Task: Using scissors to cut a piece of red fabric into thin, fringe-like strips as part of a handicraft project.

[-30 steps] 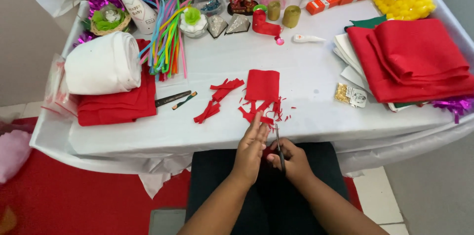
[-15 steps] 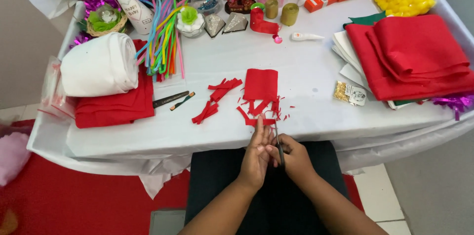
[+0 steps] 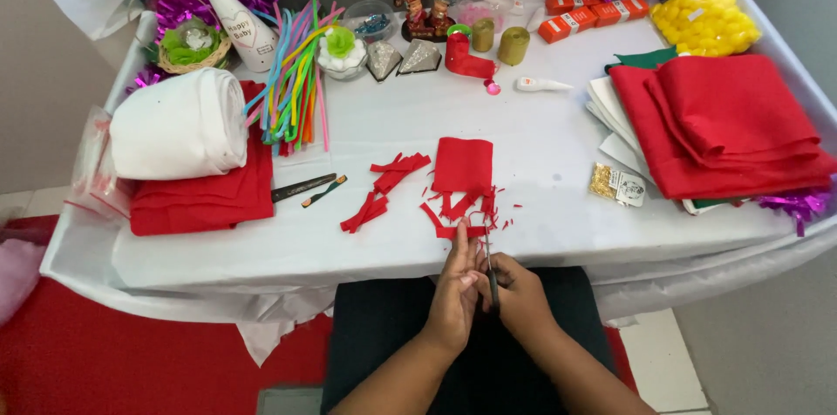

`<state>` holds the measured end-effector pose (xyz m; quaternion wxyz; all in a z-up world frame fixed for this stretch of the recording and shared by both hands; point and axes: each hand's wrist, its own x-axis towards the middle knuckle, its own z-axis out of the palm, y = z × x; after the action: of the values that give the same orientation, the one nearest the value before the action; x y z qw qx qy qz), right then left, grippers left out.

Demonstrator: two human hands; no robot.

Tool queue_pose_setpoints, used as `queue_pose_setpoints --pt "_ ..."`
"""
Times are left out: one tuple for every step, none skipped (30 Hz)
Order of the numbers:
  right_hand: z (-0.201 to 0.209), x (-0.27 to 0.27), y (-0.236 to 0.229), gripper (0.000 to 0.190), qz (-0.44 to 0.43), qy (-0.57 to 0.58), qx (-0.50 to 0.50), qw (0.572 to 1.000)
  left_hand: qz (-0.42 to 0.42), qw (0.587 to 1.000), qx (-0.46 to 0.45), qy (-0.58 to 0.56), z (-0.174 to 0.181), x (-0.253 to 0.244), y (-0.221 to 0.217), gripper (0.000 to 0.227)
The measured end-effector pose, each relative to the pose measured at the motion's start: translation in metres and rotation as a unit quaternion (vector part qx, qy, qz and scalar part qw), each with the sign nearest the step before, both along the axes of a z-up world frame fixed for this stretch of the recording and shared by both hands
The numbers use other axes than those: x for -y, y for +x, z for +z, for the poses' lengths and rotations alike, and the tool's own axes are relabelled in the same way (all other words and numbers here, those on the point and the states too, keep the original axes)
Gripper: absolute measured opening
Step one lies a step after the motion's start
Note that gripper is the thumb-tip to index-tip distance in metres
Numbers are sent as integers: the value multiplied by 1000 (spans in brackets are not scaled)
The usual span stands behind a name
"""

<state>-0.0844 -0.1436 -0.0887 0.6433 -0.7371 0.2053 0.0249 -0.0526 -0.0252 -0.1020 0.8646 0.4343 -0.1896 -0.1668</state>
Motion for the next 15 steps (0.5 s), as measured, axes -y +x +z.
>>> queue_pose_setpoints --pt "-2 1 1 23 0 -1 0 1000 0 1000 0 -1 0 0 1 79" --pt "-4 2 1 23 6 -6 20 1000 3 1000 0 12 -1 0 1 78" --pt "-7 2 0 24 11 -12 39 999 5 1000 1 26 -2 -1 1 77" --pt "-5 2 0 24 11 -12 38 999 6 1000 0 26 -2 -1 1 77" --pt "-4 1 -1 24 8 -11 33 999 4 1000 2 13 -2 0 1 78" --pt "-3 0 -1 24 4 -9 28 1000 3 1000 5 0 -1 0 1 78" --pt "-3 -1 -1 24 5 -9 28 1000 4 1000 5 0 -2 0 2 78" --pt "-3 -1 -1 24 1 -6 24 1000 2 1000 -7 2 -2 0 2 79" --pt "-3 -1 -1 24 -3 -2 20 1000 1 1000 -19 4 -3 1 2 80" --pt "-3 -1 -1 24 -2 -2 19 1000 1 1000 -19 4 -2 1 2 80" --pt "-3 -1 -1 24 -1 -7 18 1000 0 1000 -22 3 -2 1 2 80" --pt "-3 -1 -1 23 0 -12 17 1000 -1 1000 -25 1 -1 1 2 80" --pt "-3 -2 -1 23 0 -12 16 1000 -1 1000 -25 1 -1 1 2 80" --pt "-3 -2 -1 22 0 -21 23 1000 0 1000 -22 5 -2 1 2 80" --pt "-2 -3 -1 21 1 -29 30 999 1 1000 -18 9 -2 1 2 80"
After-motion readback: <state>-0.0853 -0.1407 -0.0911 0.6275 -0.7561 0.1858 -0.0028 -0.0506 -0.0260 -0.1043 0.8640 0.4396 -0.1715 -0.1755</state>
